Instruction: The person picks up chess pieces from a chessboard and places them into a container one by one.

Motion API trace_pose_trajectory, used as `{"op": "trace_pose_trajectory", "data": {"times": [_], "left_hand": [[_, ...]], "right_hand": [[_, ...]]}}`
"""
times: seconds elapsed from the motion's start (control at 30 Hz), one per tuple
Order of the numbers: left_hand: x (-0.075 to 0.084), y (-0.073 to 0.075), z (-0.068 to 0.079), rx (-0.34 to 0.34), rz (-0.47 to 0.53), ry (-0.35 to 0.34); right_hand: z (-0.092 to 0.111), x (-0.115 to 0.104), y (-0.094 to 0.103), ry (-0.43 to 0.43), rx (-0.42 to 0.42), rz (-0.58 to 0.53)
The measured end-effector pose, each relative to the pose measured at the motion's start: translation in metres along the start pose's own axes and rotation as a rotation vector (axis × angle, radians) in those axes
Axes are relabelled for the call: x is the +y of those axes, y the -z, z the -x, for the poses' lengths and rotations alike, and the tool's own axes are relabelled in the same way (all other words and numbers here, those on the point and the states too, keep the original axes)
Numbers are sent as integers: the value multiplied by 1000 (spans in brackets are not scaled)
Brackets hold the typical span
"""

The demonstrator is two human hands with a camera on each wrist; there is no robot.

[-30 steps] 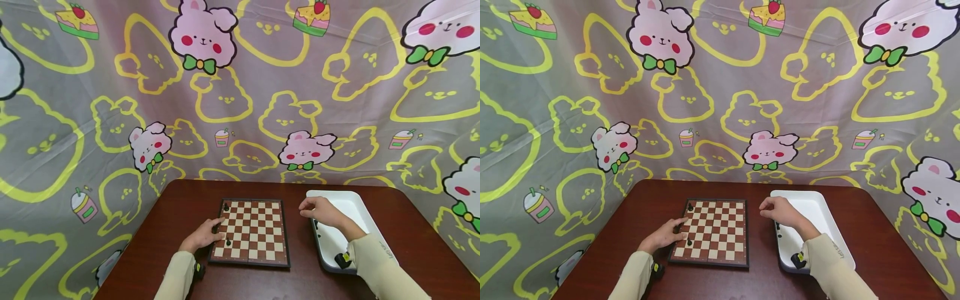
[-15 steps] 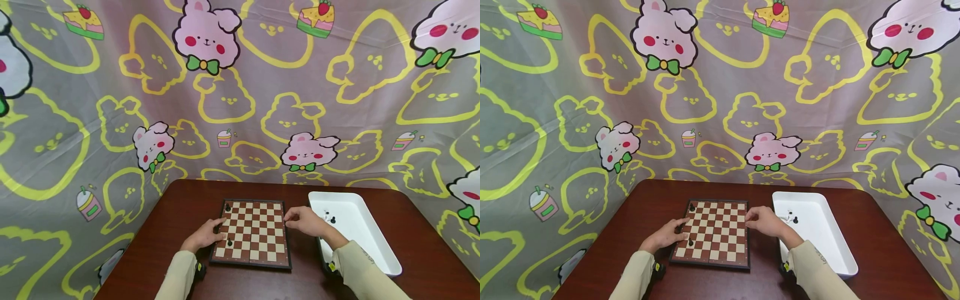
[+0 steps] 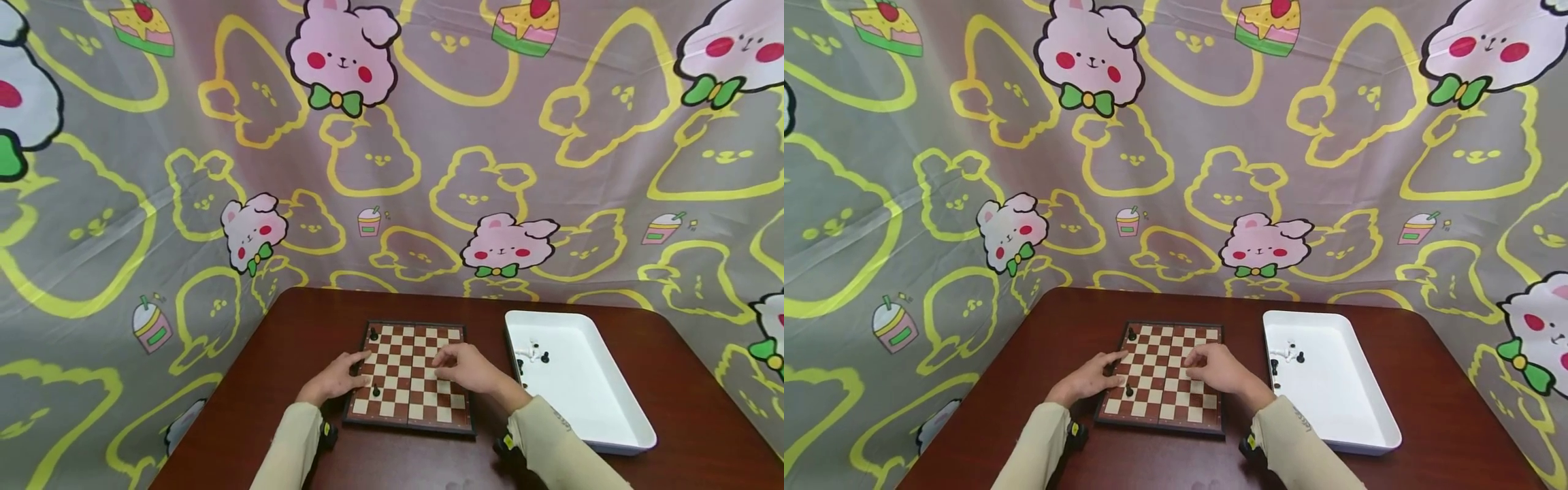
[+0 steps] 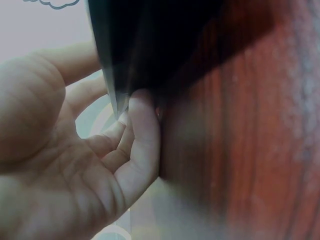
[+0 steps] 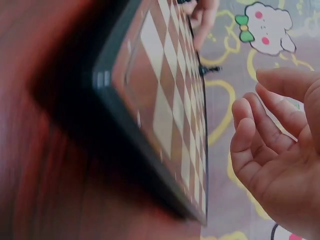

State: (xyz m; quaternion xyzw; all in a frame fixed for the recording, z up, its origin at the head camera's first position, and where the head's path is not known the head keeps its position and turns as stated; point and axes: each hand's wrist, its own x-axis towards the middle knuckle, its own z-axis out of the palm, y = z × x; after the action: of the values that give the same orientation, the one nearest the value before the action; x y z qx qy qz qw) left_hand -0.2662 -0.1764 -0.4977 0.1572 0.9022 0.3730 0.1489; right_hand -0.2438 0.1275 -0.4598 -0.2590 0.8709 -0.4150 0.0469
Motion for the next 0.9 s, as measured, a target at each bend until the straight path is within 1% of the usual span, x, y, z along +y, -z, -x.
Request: {"op": "trace_pose_trajectory", "data": {"times": [0.07,0.17,0.3,0.47,0.6,0.73,0.9], "left_hand": [[-1,-1,-1,-8,-7,-12],[-2,-3,-2,-15,-11,-31],[-1,-2,-1,-11,-10,-18],[2,2,-1,13,-40,-16],[3,3,-2,14,-58,-31],[3,4,-2,23,-68,-21],[3,4,-3,24,-96,-14]], "right_hand": [[-2,-3,-8,9,-8,-3],[-6,-7,-20,24,-43,-26],[-11,-14,-36,37,-85,-53],[-18,-19,-52,69,-79,-51],[-22,-20,-60,64,-74,-29],[-26,-21,-66,42,-83,-29],[-32,-20,-73,41,-79,-20]]}}
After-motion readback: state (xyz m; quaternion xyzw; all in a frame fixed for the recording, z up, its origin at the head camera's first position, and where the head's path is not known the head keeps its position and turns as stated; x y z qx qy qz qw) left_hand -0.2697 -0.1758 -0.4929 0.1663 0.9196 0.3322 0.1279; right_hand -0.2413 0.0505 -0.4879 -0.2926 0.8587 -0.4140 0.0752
